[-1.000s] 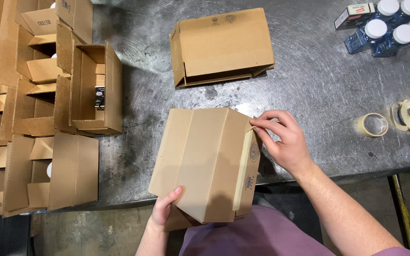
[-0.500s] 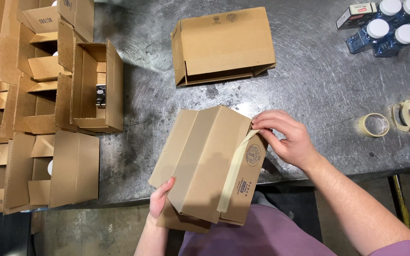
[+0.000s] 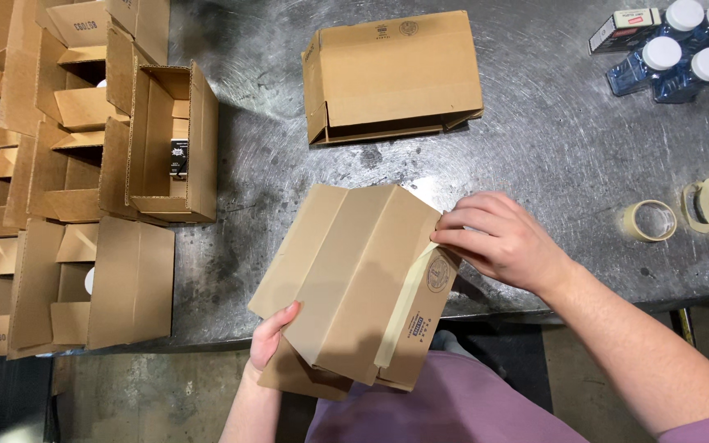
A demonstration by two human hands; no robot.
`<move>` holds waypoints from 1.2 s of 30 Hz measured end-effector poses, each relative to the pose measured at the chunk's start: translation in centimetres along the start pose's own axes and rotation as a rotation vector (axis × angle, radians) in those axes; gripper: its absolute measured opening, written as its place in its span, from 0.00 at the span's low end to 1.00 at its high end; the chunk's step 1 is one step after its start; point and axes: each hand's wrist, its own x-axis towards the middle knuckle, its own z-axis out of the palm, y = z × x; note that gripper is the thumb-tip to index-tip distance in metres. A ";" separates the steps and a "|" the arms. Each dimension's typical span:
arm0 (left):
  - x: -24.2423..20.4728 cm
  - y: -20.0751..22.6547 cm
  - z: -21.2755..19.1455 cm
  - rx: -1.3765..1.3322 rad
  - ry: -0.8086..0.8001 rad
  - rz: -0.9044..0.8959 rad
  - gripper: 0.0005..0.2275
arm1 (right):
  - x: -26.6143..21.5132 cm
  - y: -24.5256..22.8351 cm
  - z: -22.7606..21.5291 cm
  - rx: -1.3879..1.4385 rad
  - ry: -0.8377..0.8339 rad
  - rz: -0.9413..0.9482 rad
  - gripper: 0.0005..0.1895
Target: The person unfolds several cardboard boxes by hand on a metal table, removing tape and flattening them.
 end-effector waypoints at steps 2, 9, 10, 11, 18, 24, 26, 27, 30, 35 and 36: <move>0.1 0.2 -0.5 -0.020 -0.026 -0.004 0.22 | 0.4 -0.3 -0.3 0.083 0.012 0.017 0.10; -0.1 0.9 2.2 -0.025 0.003 0.013 0.29 | -0.6 -0.3 -0.2 0.134 -0.093 0.023 0.12; -0.1 0.9 1.7 -0.027 0.003 0.012 0.29 | -0.1 -0.7 -0.2 0.134 -0.095 0.022 0.12; 0.1 0.9 1.3 -0.041 -0.008 0.025 0.27 | 0.5 -1.1 -0.3 0.097 -0.071 0.070 0.14; 0.4 0.8 1.4 -0.010 0.033 0.077 0.24 | 1.4 -2.7 0.5 0.336 0.131 0.450 0.09; 1.5 1.7 0.8 0.162 0.105 0.084 0.25 | 2.3 -2.5 0.1 0.416 0.060 0.640 0.13; 1.8 1.7 0.0 0.143 0.116 0.084 0.25 | 2.6 -2.9 -0.6 0.440 0.058 0.632 0.09; 2.0 1.7 -0.4 0.124 0.127 0.084 0.25 | 2.7 -3.2 -0.9 0.465 0.057 0.623 0.06; -2.7 1.8 9.2 0.161 0.095 -0.019 0.27 | 3.8 -4.5 -2.5 0.523 0.085 0.611 0.05; -1.0 1.6 6.5 0.116 0.173 0.079 0.25 | 3.0 -7.0 -2.4 0.644 0.166 0.707 0.04; 0.4 1.7 3.9 0.121 0.204 0.137 0.24 | 2.6 -7.4 -2.2 0.658 0.209 0.740 0.04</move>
